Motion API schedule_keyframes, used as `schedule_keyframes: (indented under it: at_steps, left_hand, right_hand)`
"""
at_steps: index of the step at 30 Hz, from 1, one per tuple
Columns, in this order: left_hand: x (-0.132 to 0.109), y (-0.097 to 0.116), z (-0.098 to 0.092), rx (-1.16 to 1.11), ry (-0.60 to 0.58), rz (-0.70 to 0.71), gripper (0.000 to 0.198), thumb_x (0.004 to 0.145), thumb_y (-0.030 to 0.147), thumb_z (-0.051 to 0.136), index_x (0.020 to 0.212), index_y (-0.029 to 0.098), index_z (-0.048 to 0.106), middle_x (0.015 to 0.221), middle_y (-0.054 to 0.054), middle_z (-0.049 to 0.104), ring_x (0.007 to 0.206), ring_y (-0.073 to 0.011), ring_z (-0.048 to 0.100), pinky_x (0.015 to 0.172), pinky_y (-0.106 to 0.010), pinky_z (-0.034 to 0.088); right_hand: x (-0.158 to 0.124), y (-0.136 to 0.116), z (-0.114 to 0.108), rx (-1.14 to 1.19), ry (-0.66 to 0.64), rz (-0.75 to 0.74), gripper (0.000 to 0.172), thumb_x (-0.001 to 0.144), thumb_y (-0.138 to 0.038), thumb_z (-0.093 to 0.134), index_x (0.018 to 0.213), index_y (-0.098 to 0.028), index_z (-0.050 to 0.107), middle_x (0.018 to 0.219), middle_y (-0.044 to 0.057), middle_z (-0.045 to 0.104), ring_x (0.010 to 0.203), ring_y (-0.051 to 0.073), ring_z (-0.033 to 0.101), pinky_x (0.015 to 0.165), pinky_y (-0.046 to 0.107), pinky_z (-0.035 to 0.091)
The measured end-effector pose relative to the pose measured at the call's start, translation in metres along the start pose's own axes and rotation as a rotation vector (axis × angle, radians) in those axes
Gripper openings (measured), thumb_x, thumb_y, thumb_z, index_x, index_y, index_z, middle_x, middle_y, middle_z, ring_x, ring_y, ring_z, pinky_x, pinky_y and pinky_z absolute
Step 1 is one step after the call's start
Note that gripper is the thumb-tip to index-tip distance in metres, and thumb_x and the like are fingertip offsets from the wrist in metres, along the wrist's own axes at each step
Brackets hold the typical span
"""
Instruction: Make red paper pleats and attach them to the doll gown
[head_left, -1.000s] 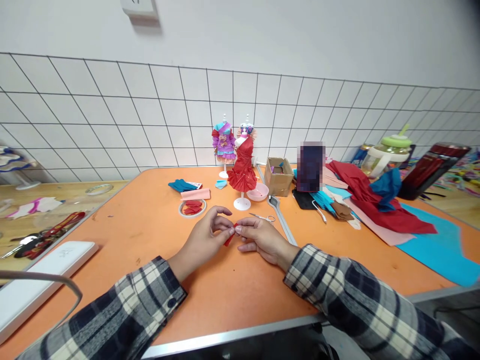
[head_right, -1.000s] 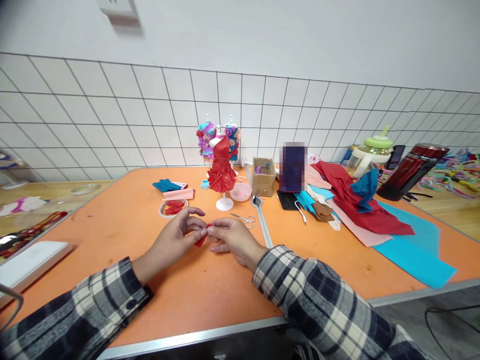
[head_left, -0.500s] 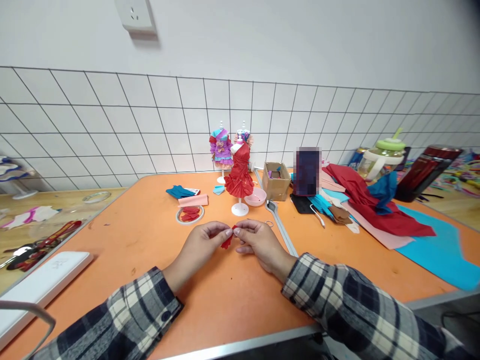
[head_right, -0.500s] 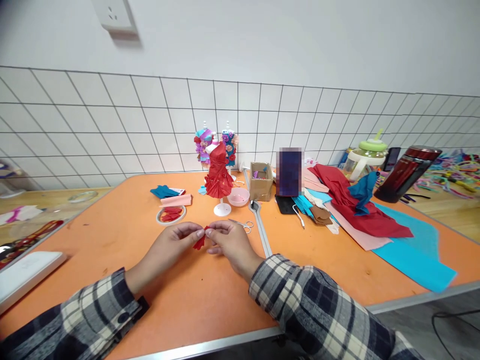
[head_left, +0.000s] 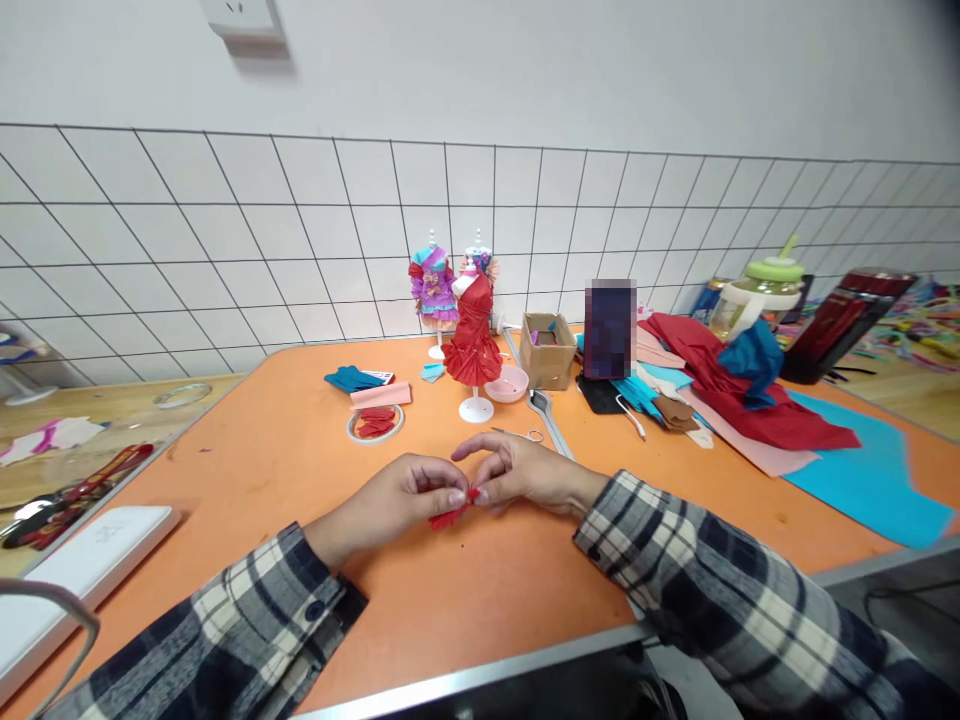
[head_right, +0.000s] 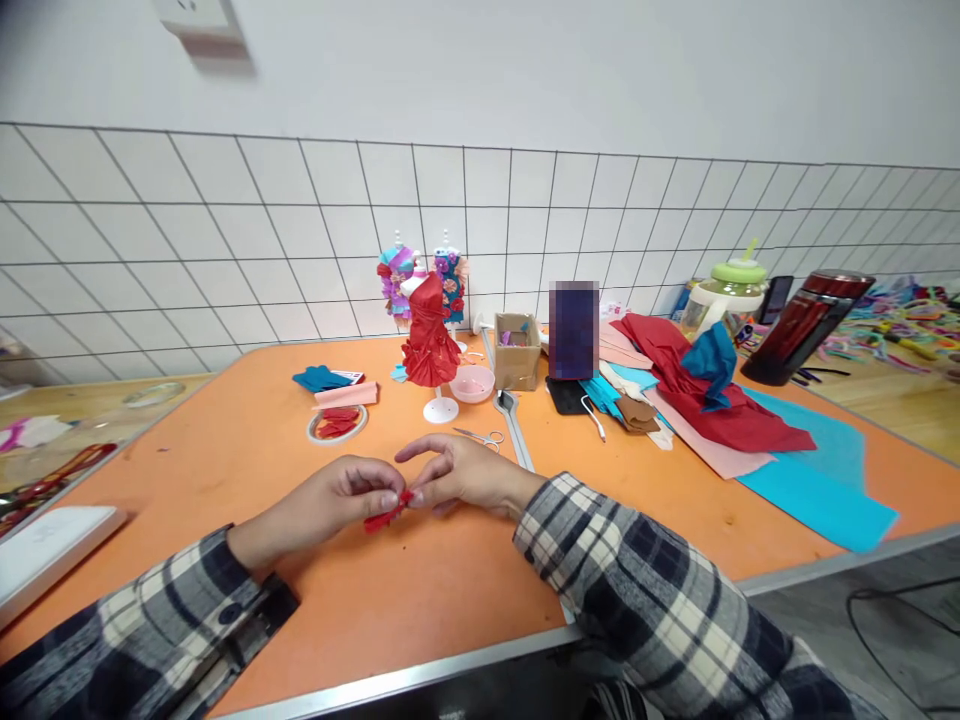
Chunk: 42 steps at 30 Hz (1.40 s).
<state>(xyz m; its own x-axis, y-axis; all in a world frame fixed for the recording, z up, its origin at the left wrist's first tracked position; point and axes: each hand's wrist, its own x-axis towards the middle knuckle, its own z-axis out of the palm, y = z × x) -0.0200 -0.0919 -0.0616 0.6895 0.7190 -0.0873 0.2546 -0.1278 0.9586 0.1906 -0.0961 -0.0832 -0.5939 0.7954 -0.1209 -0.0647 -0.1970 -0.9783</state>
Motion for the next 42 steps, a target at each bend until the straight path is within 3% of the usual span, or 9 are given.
schedule_keyframes:
  at_steps: [2, 5, 11, 15, 21, 27, 34, 37, 42]
  left_hand:
    - [-0.002, 0.001, 0.0, 0.097, -0.083, -0.036, 0.028, 0.081, 0.041, 0.064, 0.079, 0.014, 0.069, 0.059, 0.003, 0.053, 0.056, -0.0099, 0.045, 0.056, -0.021, 0.037]
    - [-0.004, 0.002, 0.001, 0.285, -0.074, -0.057, 0.027, 0.082, 0.039, 0.061, 0.081, 0.014, 0.072, 0.057, 0.003, 0.053, 0.054, -0.0099, 0.044, 0.054, -0.021, 0.036]
    - [-0.005, 0.003, 0.006, 0.688, 0.06, -0.008, 0.021, 0.083, 0.032, 0.058, 0.084, 0.02, 0.075, 0.067, 0.0, 0.069, 0.058, -0.0128, 0.055, 0.057, -0.023, 0.036]
    - [-0.004, 0.004, 0.01, 0.943, 0.169, 0.079, 0.021, 0.084, 0.03, 0.055, 0.082, 0.021, 0.074, 0.075, -0.004, 0.073, 0.066, -0.0172, 0.061, 0.06, -0.026, 0.035]
    - [-0.004, 0.008, 0.017, 1.131, 0.272, 0.107, 0.019, 0.083, 0.026, 0.054, 0.075, 0.019, 0.069, 0.069, -0.005, 0.069, 0.066, -0.0194, 0.061, 0.057, -0.028, 0.034]
    - [-0.006, 0.011, 0.02, 1.163, 0.425, 0.121, 0.017, 0.082, 0.025, 0.054, 0.074, 0.019, 0.067, 0.074, -0.005, 0.07, 0.071, -0.021, 0.063, 0.056, -0.028, 0.035]
    - [0.0, 0.001, 0.011, 0.582, 0.66, 0.047, 0.013, 0.079, 0.026, 0.055, 0.071, 0.019, 0.061, 0.067, 0.001, 0.068, 0.056, -0.0129, 0.06, 0.054, -0.023, 0.043]
    - [-0.001, 0.001, 0.009, 0.723, 0.688, 0.114, 0.012, 0.078, 0.027, 0.057, 0.07, 0.019, 0.061, 0.071, 0.0, 0.069, 0.064, -0.0146, 0.062, 0.058, -0.024, 0.043]
    - [-0.006, 0.005, 0.009, 1.046, 0.651, 0.168, 0.014, 0.082, 0.028, 0.056, 0.073, 0.02, 0.063, 0.075, -0.003, 0.071, 0.069, -0.0167, 0.061, 0.06, -0.027, 0.038]
  right_hand:
    - [0.001, 0.002, -0.001, -0.127, -0.042, -0.041, 0.043, 0.065, -0.017, 0.078, 0.105, -0.019, 0.061, 0.074, -0.002, 0.069, 0.065, 0.01, 0.063, 0.065, 0.023, 0.05]
    - [0.001, 0.006, 0.002, -0.343, 0.006, -0.146, 0.033, 0.069, -0.013, 0.073, 0.099, -0.017, 0.061, 0.075, -0.001, 0.069, 0.073, 0.013, 0.066, 0.07, 0.025, 0.049]
    - [-0.004, 0.002, 0.011, -0.8, 0.124, -0.33, 0.033, 0.075, -0.002, 0.061, 0.102, -0.021, 0.06, 0.082, -0.002, 0.071, 0.078, 0.014, 0.066, 0.076, 0.027, 0.045]
    - [-0.009, -0.003, 0.016, -1.129, 0.231, -0.429, 0.027, 0.08, -0.008, 0.063, 0.103, -0.022, 0.06, 0.085, -0.001, 0.072, 0.085, 0.017, 0.06, 0.077, 0.03, 0.039]
    - [-0.013, -0.003, 0.028, -1.286, 0.384, -0.468, 0.023, 0.085, -0.012, 0.058, 0.106, -0.02, 0.058, 0.086, 0.002, 0.07, 0.086, 0.019, 0.057, 0.072, 0.029, 0.038]
    - [-0.016, 0.0, 0.036, -1.226, 0.477, -0.482, 0.031, 0.085, -0.011, 0.056, 0.114, -0.021, 0.057, 0.09, 0.001, 0.072, 0.081, 0.017, 0.063, 0.07, 0.028, 0.042]
    - [-0.021, -0.004, 0.039, -1.193, 0.639, -0.715, 0.021, 0.088, -0.02, 0.055, 0.105, -0.022, 0.066, 0.088, 0.003, 0.072, 0.076, 0.016, 0.06, 0.071, 0.029, 0.044]
    - [-0.014, -0.006, 0.037, -0.834, 0.654, -0.486, 0.015, 0.081, -0.025, 0.06, 0.091, -0.018, 0.069, 0.081, 0.003, 0.068, 0.062, 0.012, 0.053, 0.057, 0.026, 0.044]
    - [-0.002, -0.001, 0.03, -0.218, 0.466, -0.078, 0.027, 0.076, -0.044, 0.063, 0.083, -0.018, 0.067, 0.07, -0.001, 0.056, 0.048, 0.008, 0.041, 0.034, 0.02, 0.035]
